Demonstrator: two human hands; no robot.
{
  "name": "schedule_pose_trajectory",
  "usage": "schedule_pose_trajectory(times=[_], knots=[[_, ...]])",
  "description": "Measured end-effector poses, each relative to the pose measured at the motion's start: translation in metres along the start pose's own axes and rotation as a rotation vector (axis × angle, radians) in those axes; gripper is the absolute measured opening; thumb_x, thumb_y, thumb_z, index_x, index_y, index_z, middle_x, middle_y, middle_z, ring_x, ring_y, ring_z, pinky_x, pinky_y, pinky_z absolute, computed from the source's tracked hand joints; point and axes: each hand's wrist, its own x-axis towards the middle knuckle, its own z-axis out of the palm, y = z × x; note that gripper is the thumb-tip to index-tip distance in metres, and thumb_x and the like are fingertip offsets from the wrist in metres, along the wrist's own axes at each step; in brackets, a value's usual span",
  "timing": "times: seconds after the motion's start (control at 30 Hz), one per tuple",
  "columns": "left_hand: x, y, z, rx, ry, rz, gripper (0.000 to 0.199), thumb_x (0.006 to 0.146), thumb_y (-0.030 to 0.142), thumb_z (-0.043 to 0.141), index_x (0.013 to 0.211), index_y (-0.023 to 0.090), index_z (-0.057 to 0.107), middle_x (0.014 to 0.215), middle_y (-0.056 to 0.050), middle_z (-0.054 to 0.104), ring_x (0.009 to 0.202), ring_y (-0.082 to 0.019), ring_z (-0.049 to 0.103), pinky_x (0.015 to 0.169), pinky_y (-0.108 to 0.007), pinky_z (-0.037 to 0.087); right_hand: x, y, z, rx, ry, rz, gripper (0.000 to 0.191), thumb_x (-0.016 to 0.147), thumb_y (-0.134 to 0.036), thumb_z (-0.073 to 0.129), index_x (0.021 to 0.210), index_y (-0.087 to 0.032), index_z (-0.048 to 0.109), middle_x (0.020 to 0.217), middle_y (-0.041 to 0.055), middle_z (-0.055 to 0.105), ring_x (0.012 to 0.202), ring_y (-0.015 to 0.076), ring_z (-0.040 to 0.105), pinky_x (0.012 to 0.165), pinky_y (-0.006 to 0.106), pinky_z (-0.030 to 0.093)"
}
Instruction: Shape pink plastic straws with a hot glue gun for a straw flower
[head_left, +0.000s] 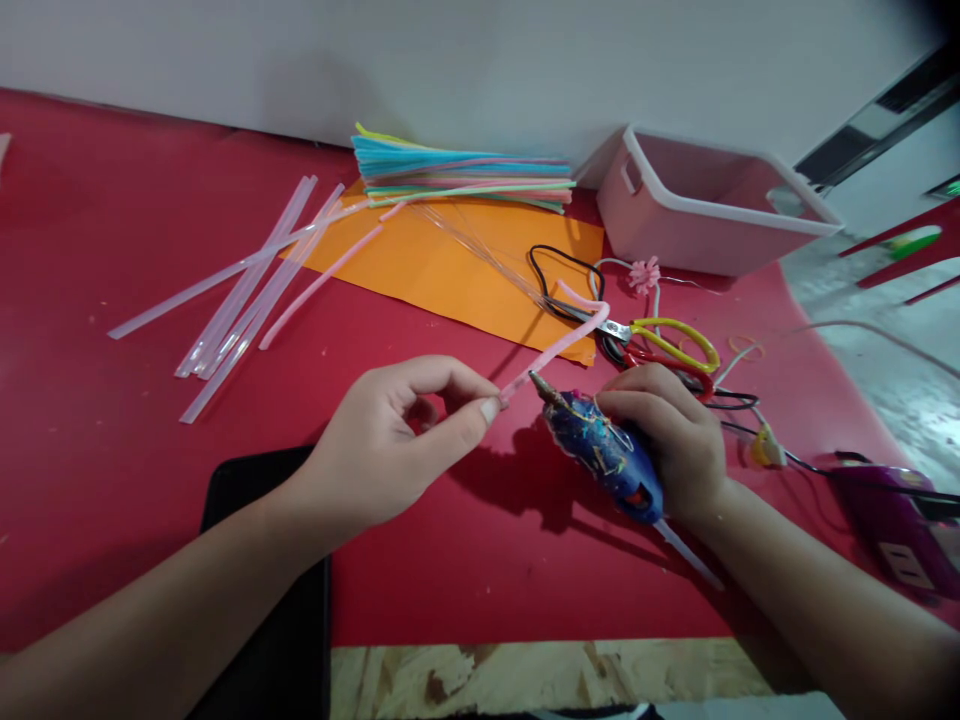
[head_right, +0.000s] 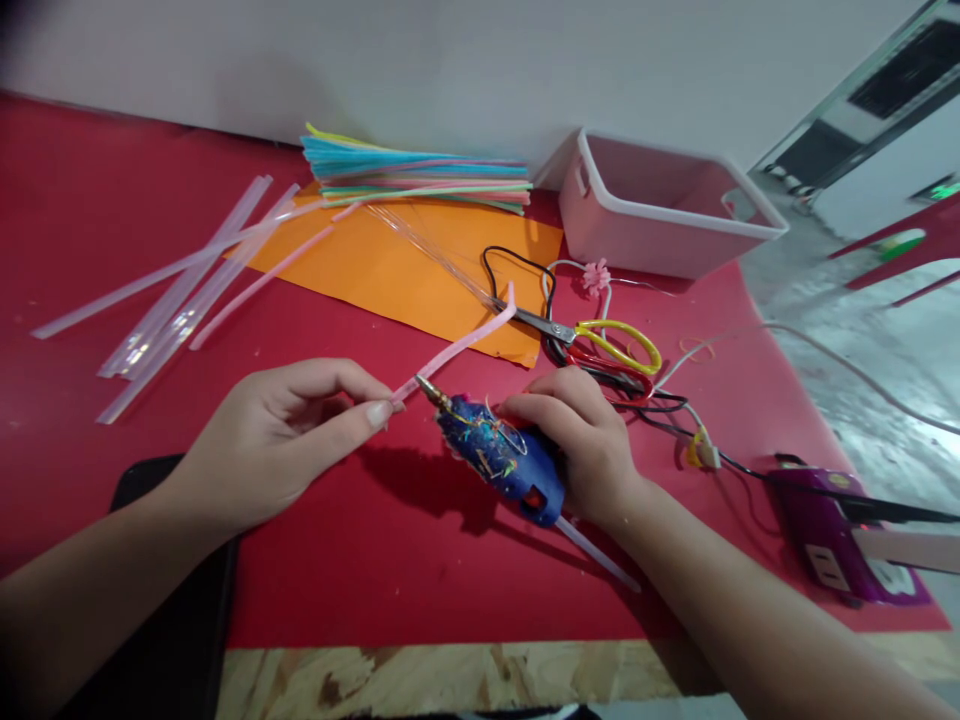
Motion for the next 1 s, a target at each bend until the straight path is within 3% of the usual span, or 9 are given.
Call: schedule_pose_trajectory(times=[0.23,1.0], knots=[[-0.0017,0.0006,0.0003,-0.011,0.007,-0.014,0.014,0.089,0.03,0.071,0.087,0.02,0.081,0.071,0.0,0.072,0.059,-0.012,0.056,0.057,-0.023,0.047,0.0015,-0.0015,-0.0024,-0.02,-0.069,-0.035,0.02,0.098,-0.018,0.061,0.109,-0.031,0.07,0.088,0.0046,0.069,0.079,0.0212,0.066,0.069,0.038,0.053],[-0.0005,0.0019,0.0004,0.007,-0.005,0.021,0.012,0.089,0.025,0.069,0.082,0.02,0.076,0.066,0.003,0.066,0.059,-0.011,0.051,0.055,-0.022,0.043,0.0032,-0.0013,-0.0018,-0.033,-0.048,-0.053,0.015,0.098,-0.017,0.061,0.107,-0.028,0.067,0.086,0.0044,0.066,0.076,0.02,0.063,0.069,0.037,0.051]])
